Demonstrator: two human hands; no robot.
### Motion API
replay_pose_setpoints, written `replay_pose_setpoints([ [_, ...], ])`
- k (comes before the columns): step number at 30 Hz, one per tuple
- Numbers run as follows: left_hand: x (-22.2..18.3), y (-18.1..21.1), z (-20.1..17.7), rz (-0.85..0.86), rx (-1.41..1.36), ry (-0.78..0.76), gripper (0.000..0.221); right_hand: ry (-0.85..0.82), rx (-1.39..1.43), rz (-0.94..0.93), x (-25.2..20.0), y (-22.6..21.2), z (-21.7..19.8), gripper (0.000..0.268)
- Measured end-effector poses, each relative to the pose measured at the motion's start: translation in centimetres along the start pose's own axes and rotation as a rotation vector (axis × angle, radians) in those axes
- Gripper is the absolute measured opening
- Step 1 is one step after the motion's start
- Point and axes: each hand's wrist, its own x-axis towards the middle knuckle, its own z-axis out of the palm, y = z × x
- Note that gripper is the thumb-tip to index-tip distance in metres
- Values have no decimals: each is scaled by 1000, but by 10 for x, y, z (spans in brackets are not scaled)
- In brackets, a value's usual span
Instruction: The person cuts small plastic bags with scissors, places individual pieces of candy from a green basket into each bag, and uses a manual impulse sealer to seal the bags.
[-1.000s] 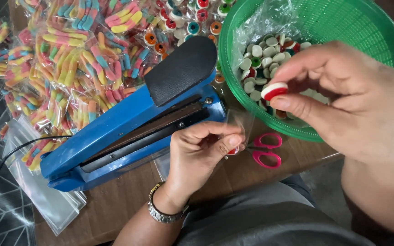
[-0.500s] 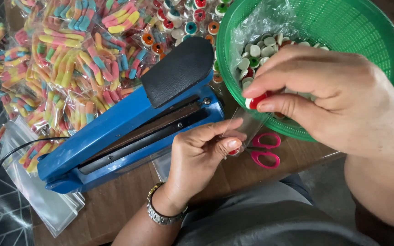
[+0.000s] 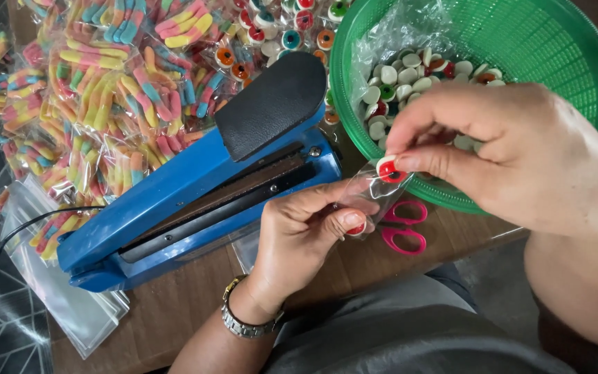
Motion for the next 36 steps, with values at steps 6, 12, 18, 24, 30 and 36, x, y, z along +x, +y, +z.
replay_pose_setpoints([
  [6, 1, 0, 0, -11, -79, -7, 42, -3, 27, -276, 8, 5, 4, 12],
  [12, 0, -6, -1, 5, -136, -39, 42, -46, 112, -329, 2, 4, 4, 15],
  [18, -1, -6, 0, 21, -202, -27, 39, 35, 167, -179, -4, 10, 11, 22],
  [24, 0, -10, 0, 40, -123, -7, 42, -25, 199, -38, -5, 7, 26, 26],
  [30, 3, -5, -5, -52, -20, -56, 51, 41, 93, -148, -5, 8, 22, 5],
  [36, 3, -4, -4, -193, -155, 30, 37, -120, 228, -172, -2, 8, 19, 23],
])
